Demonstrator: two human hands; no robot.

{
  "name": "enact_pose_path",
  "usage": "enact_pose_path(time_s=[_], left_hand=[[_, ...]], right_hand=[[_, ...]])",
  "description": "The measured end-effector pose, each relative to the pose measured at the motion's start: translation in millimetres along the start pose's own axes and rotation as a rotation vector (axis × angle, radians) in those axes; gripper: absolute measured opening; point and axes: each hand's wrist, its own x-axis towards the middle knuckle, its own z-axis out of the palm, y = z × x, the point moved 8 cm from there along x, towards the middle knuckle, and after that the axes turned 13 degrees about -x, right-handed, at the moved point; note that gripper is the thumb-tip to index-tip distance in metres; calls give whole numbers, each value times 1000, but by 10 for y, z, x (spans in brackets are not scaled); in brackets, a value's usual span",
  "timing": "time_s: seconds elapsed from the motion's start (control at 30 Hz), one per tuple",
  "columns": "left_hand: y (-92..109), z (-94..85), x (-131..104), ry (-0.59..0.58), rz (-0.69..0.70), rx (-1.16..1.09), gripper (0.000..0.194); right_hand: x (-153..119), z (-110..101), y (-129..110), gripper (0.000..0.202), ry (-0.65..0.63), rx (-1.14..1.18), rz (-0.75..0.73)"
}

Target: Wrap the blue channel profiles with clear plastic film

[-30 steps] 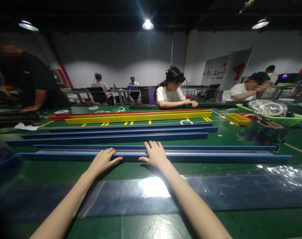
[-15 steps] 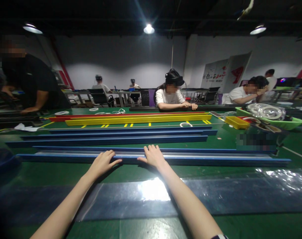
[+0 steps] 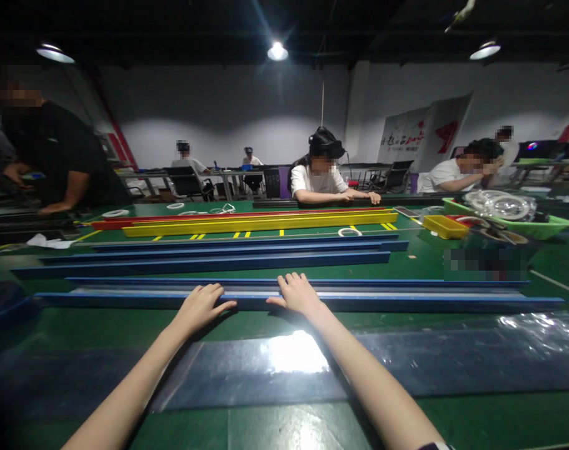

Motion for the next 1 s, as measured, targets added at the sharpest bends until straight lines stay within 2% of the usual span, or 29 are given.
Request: enact_pose_path(time_s=[0.13, 0.27, 0.6, 0.8, 0.9, 1.0], left_hand=[[178, -7, 10, 2, 25, -61, 49], [270, 7, 15, -3, 43, -90, 50], [352, -11, -10, -56, 76, -191, 45], [358, -41, -55, -69, 88, -195, 45], [300, -48, -111, -63, 91, -190, 45], [226, -62, -184, -52, 97, -175, 45]], right_hand=[[-124, 2, 95, 62, -6, -8, -26], [-241, 24, 193, 60, 24, -22, -53], [-604, 85, 529, 57, 86, -18, -85], [-673, 134, 641, 59, 0, 50, -37], [-667, 51, 623, 61, -6, 90, 14], [-627, -181, 452, 61, 97, 115, 1]])
